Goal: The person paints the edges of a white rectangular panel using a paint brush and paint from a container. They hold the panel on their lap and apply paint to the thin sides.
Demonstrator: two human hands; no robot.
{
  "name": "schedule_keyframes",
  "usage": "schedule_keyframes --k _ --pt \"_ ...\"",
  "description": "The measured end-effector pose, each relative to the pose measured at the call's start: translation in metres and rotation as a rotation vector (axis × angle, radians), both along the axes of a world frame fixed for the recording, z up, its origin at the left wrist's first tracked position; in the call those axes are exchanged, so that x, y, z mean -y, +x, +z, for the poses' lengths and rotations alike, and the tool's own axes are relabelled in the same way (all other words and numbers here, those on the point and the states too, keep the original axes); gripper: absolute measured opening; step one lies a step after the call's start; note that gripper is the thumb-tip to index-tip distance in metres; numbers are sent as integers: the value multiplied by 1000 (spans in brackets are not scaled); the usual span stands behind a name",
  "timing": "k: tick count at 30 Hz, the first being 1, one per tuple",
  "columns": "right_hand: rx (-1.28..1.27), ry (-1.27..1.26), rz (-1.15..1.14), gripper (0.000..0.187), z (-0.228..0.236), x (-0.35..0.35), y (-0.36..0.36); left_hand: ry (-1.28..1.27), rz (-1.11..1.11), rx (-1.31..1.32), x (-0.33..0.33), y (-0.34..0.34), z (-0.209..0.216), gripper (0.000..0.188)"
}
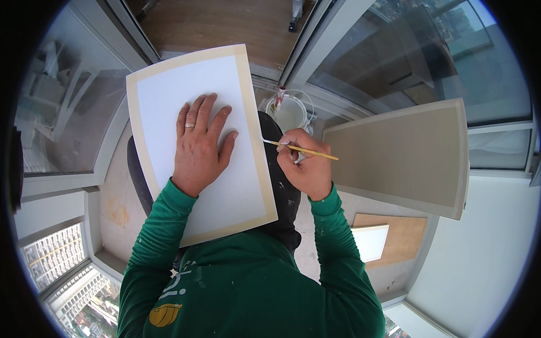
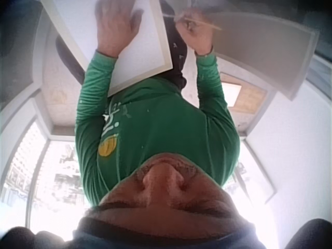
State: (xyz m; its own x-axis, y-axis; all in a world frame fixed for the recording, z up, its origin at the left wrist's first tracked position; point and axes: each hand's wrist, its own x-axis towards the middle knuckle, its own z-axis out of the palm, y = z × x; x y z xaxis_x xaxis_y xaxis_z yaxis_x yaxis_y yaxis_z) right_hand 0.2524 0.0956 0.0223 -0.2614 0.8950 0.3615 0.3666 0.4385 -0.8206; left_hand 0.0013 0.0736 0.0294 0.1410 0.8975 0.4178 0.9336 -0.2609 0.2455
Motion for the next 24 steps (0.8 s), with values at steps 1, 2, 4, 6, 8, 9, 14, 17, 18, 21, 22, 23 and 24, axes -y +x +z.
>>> schedule_keyframes --k 1,2,4,6,8,9,14,17,18,21,22,23,24 --pt "2 -5 6 14 0 1 1 2 0 -1 0 0 1 44" --pt "3 -10 12 14 0 2 2 4 -1 -3 0 0 1 44" --pt "13 -19 21 14 0 4 4 0 -1 -1 0 0 0 44" --pt "30 -26 32 14 1 6 7 -2 2 -1 0 1 0 44" --pt "-16 -37 23 14 1 5 7 -3 5 -1 0 1 -1 44" --pt "-39 -42 19 14 1 5 7 -4 5 -2 0 1 -1 44" --pt "-20 17 -9 14 5 0 0 -2 0 14 0 1 1 44" --pt "5 2 -6 14 3 2 -1 -6 -1 12 0 1 0 44" --pt "18 -8 -8 14 3 3 0 -7 -1 13 0 1 0 44" --pt "30 -16 12 14 2 4 2 -9 1 12 0 1 1 44" --pt "32 -22 20 14 2 4 2 -10 3 9 0 1 1 44" --pt "33 -27 30 14 3 4 3 -11 6 6 0 1 1 44" --pt "34 -33 39 15 3 5 4 -10 5 8 0 1 0 44"
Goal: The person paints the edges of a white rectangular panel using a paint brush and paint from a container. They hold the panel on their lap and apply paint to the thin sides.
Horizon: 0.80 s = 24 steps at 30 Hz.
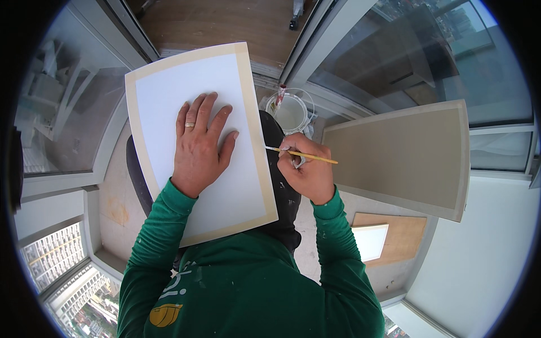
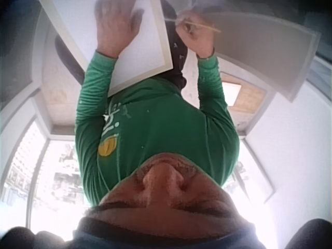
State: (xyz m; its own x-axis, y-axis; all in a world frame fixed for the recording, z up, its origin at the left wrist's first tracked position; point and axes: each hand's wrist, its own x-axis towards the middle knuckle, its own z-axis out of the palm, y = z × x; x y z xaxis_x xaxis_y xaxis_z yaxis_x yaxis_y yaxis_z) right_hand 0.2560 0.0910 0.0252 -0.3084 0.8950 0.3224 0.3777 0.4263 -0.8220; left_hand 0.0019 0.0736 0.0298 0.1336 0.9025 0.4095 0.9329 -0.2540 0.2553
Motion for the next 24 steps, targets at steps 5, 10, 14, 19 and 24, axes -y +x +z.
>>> schedule_keyframes --k 5,10,14,19,24 --pt "-34 4 -41 15 1 0 0 3 -10 9 0 0 -1 44" --pt "-37 22 -48 15 -1 -2 -3 4 -11 8 -1 0 -1 44" --pt "-23 -12 -12 14 0 2 0 6 -6 1 0 0 0 44" --pt "-48 -27 -27 14 2 3 1 9 -14 10 0 0 0 44" --pt "-40 25 -36 14 5 0 -4 9 -28 23 -1 0 -2 44"
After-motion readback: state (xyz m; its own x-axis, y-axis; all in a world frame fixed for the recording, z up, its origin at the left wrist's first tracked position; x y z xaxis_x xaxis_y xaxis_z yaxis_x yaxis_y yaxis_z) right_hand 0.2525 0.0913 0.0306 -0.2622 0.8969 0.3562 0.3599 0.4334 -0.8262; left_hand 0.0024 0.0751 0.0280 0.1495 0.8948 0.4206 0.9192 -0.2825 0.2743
